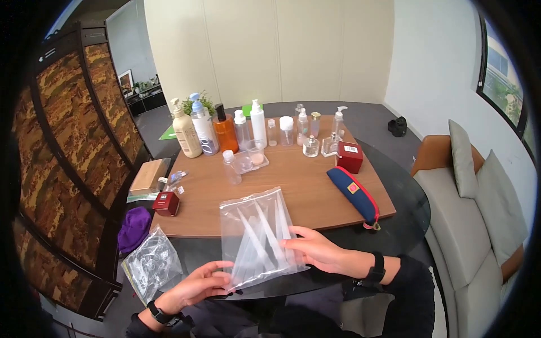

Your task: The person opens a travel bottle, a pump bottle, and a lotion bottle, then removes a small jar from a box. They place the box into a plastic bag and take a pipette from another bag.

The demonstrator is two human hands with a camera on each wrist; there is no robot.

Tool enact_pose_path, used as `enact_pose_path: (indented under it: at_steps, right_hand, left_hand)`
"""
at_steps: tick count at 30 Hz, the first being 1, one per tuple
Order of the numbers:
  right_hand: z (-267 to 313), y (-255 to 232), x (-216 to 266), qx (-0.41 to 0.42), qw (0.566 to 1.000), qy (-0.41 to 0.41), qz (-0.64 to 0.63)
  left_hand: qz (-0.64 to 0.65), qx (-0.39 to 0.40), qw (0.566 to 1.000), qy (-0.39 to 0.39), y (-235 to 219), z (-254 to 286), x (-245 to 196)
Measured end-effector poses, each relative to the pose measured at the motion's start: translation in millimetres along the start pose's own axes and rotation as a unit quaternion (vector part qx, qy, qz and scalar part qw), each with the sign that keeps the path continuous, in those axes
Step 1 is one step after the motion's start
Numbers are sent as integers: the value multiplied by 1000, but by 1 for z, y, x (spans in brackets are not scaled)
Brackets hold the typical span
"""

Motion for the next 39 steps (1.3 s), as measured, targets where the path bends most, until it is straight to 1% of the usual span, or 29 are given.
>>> enact_pose_path:
  at_steps: [1, 3, 4, 5, 7, 8, 11, 14, 15, 16, 17, 18, 19, 20, 21, 24, 25, 27, 28, 30, 32, 33, 34, 36, 37, 38, 39]
  right_hand:
    - [-1, -1, -2, -9, 1000, -13, -12]
    - [-1, -2, -6, -64, 997, -42, -28]
    - [-2, -1, -5, -93, 993, -57, -36]
    - [0, 2, -2, -93, 990, -76, -72]
    - [-2, 5, -4, -119, 982, -141, -29]
    - [-3, 7, -7, -132, 976, -173, -8]
    - [-6, 2, -20, -115, 973, -197, 27]
    - [1, -1, -22, -133, 970, -202, 37]
    - [8, -1, -21, -155, 946, -250, 134]
    - [15, -1, -20, -176, 911, -295, 229]
    - [20, -3, -20, -195, 864, -335, 321]
    - [24, -10, -22, -182, 791, -373, 449]
    - [29, -20, -25, -165, 700, -402, 567]
    - [33, -28, -29, -146, 592, -420, 672]
    - [39, -32, -34, -118, 633, -354, 679]
    - [60, -31, -30, -130, 623, -204, 744]
    - [60, -42, -40, -124, 632, -186, 742]
    - [62, -54, -44, -112, 617, -175, 759]
    - [62, -57, -44, -105, 609, -170, 768]
    - [60, -61, -48, -115, 609, -187, 763]
    - [58, -65, -50, -126, 604, -206, 759]
    - [58, -65, -51, -135, 603, -214, 757]
    - [58, -67, -53, -137, 607, -218, 752]
    - [58, -71, -58, -139, 623, -219, 738]
    - [57, -71, -57, -145, 625, -232, 731]
    - [58, -67, -52, -153, 604, -241, 744]
    - [57, -68, -54, -156, 612, -253, 733]
  left_hand:
    - [1, -9, 1000, 3, 1, 1, -2]
    - [4, -25, 1000, 8, 7, 1, -7]
    - [15, -42, 998, 36, 8, 0, -7]
    - [25, -58, 996, 63, 8, -1, -5]
    - [65, -98, 986, 116, 7, -6, 0]
    - [81, -105, 984, 121, 5, -6, 5]
    - [116, -133, 975, 137, 9, -4, 7]
    - [94, -121, 980, 129, 8, 7, 5]
    - [81, -122, 981, 124, 12, 13, 2]
    - [66, -122, 982, 130, 12, 17, 0]
    - [52, -122, 982, 136, 10, 22, -1]
    - [39, -122, 981, 143, 9, 27, -2]
    - [38, -142, 977, 153, 11, 32, -6]
    - [28, -144, 975, 166, 9, 36, -8]
    - [17, -146, 973, 178, 6, 40, -11]
    - [1, -154, 964, 215, 9, 48, -27]
    - [-14, -154, 961, 229, 11, 49, -37]
    - [-47, -162, 950, 263, 16, 45, -59]
    - [-69, -155, 941, 294, 17, 40, -73]
    - [-113, -139, 919, 351, 16, 27, -102]
    - [-76, -150, 910, 380, 23, 10, -136]
    - [-54, -157, 910, 380, 27, 2, -153]
    - [-46, -181, 910, 370, 33, -5, -170]
    - [-97, -171, 892, 407, 27, -29, -201]
    - [-134, -188, 876, 424, 25, -41, -216]
    - [-170, -206, 858, 438, 23, -53, -229]
    - [-204, -224, 839, 451, 20, -66, -239]
Point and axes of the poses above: each hand's wrist, its own z-axis away from the middle knuckle, its own y-axis out of the palm, x = y × z, the point moved 1 cm from there along -z, towards the middle knuckle, and after that the axes turned 12 degrees about z, right-handed, at the moved point
